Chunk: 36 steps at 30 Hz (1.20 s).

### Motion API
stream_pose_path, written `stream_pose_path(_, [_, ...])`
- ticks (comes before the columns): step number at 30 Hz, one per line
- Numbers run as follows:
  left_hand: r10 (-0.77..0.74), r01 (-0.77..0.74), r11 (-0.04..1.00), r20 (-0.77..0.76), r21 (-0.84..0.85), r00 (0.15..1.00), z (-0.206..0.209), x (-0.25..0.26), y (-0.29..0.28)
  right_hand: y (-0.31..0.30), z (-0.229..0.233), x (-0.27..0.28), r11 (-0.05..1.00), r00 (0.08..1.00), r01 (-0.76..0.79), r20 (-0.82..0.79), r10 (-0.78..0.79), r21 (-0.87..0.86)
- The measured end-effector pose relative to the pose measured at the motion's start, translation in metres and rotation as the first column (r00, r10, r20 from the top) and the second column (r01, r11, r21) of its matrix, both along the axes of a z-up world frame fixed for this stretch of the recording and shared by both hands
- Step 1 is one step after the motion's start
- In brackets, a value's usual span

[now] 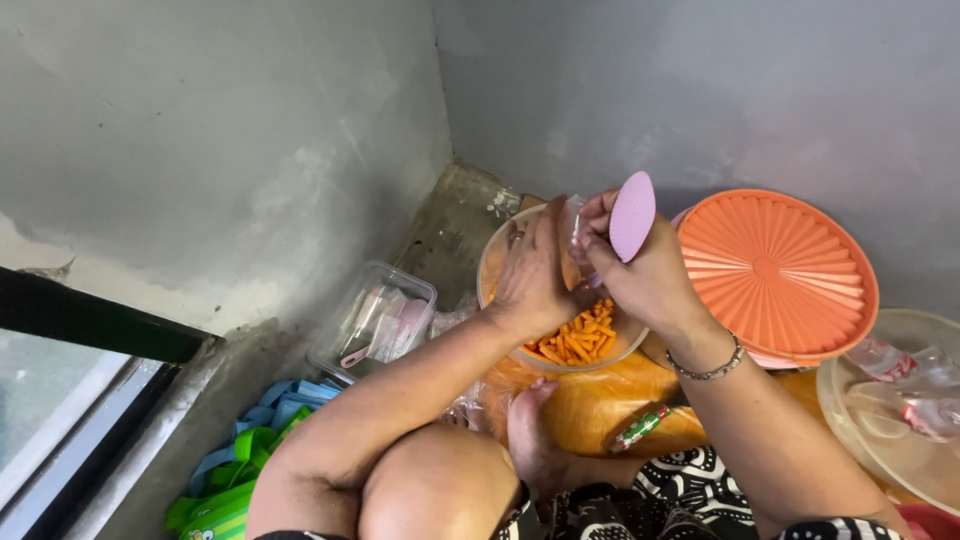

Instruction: The person places snacks from a large container into a small plastic bag using a spoon and then seals the bag by hand.

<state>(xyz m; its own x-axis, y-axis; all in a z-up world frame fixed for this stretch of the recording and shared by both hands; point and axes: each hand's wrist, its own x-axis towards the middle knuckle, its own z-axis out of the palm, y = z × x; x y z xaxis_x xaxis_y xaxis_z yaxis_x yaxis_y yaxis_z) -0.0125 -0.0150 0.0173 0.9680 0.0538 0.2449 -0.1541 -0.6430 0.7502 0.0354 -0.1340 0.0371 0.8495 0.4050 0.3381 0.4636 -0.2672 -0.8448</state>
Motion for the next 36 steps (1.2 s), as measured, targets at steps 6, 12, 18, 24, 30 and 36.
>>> stream_pose_path(6, [0.034, -0.038, 0.999, -0.152, -0.025, 0.988, 0.004, 0.001, 0.011, 0.006, 0.016, -0.007, 0.995, 0.995, -0.075, -0.063, 0.079, 0.06])
stream_pose_path(12, [-0.119, 0.06, 0.968, -0.235, -0.244, 0.965, 0.005, -0.001, 0.012, 0.001, 0.017, -0.001, 0.973, 0.971, -0.221, -0.082, 0.226, 0.065])
stream_pose_path(18, [-0.129, 0.063, 0.916, -0.142, -0.397, 0.981, 0.007, -0.004, 0.023, -0.022, 0.06, -0.01, 0.941, 0.94, -0.301, -0.116, 0.32, 0.156])
stream_pose_path(24, [0.033, -0.103, 0.938, -0.209, -0.332, 0.977, -0.009, 0.002, 0.028, -0.017, 0.03, 0.021, 0.957, 0.999, -0.011, 0.044, 0.025, -0.289])
stream_pose_path(30, [0.075, -0.053, 0.936, 0.051, -0.347, 0.996, -0.026, 0.007, 0.037, 0.025, -0.094, 0.082, 0.716, 0.904, -0.194, -0.406, -0.136, -0.671])
stream_pose_path(36, [0.079, -0.056, 0.929, 0.049, -0.365, 0.996, -0.025, 0.007, 0.039, 0.059, -0.197, 0.137, 0.505, 0.817, 0.093, -0.224, -0.531, -0.858])
